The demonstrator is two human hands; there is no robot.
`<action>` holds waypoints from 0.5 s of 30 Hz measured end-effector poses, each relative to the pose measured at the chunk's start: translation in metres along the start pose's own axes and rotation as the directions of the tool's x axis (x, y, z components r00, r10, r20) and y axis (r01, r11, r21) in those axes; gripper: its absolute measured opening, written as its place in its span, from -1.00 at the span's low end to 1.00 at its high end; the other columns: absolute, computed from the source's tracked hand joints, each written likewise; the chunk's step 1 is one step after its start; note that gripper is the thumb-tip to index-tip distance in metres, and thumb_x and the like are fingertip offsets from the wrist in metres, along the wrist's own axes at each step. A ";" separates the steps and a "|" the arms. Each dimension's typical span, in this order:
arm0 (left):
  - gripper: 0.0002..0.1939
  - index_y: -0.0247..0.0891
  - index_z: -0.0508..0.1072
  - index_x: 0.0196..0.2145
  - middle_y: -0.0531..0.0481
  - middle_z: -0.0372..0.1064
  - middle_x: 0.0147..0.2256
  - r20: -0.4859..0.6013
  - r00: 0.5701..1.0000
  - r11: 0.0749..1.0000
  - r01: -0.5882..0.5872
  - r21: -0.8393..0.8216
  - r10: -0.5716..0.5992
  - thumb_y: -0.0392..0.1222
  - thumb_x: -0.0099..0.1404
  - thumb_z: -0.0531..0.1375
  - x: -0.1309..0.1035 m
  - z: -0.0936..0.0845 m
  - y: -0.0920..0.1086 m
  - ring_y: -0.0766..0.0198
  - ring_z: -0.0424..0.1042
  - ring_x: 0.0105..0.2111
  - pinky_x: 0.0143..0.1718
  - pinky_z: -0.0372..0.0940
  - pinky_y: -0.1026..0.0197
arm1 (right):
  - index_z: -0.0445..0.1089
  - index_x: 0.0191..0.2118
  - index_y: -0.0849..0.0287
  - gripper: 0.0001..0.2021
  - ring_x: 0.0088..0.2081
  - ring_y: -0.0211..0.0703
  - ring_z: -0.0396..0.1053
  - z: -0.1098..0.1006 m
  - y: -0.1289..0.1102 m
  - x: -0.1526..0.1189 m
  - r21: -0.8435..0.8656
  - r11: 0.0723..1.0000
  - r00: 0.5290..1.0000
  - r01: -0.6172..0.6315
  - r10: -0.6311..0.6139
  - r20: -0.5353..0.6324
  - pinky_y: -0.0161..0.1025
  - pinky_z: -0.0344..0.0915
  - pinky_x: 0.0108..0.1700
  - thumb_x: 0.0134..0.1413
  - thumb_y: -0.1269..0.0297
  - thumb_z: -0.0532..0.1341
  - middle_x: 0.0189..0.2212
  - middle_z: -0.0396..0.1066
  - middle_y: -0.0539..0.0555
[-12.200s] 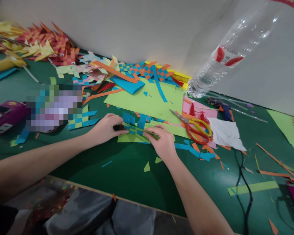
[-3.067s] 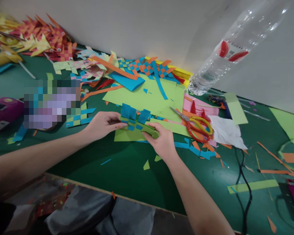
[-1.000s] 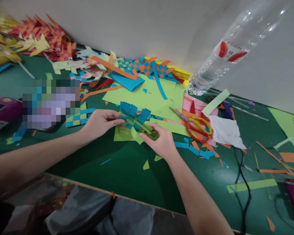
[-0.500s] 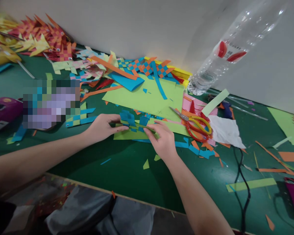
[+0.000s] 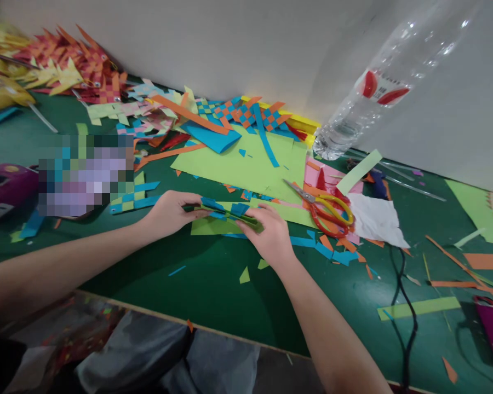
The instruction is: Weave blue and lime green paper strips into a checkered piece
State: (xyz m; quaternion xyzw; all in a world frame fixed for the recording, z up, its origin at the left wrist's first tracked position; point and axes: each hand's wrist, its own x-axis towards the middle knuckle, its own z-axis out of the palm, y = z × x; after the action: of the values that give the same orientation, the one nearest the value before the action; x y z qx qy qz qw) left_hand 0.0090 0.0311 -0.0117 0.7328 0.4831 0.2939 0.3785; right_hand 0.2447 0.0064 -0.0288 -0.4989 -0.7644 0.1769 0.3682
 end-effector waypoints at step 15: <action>-0.82 -0.18 0.57 -0.31 0.03 0.53 -0.33 -0.005 1.000 1.000 -0.019 0.005 0.019 -0.10 0.18 0.21 -0.001 0.000 -0.002 0.22 0.50 -0.32 -0.28 0.39 0.28 | 0.46 -0.32 0.06 -0.86 -0.23 -0.01 0.47 -0.001 -0.001 0.003 -0.029 0.997 0.997 0.071 -0.071 -0.016 0.06 0.30 0.03 -0.02 0.15 0.31 -0.38 0.53 0.02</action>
State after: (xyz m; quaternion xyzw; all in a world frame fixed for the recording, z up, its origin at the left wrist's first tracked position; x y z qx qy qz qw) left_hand 0.0079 0.0307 -0.0133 0.7375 0.4779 0.2982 0.3725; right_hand 0.2444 0.0084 -0.0268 -0.4780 -0.7810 0.1486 0.3736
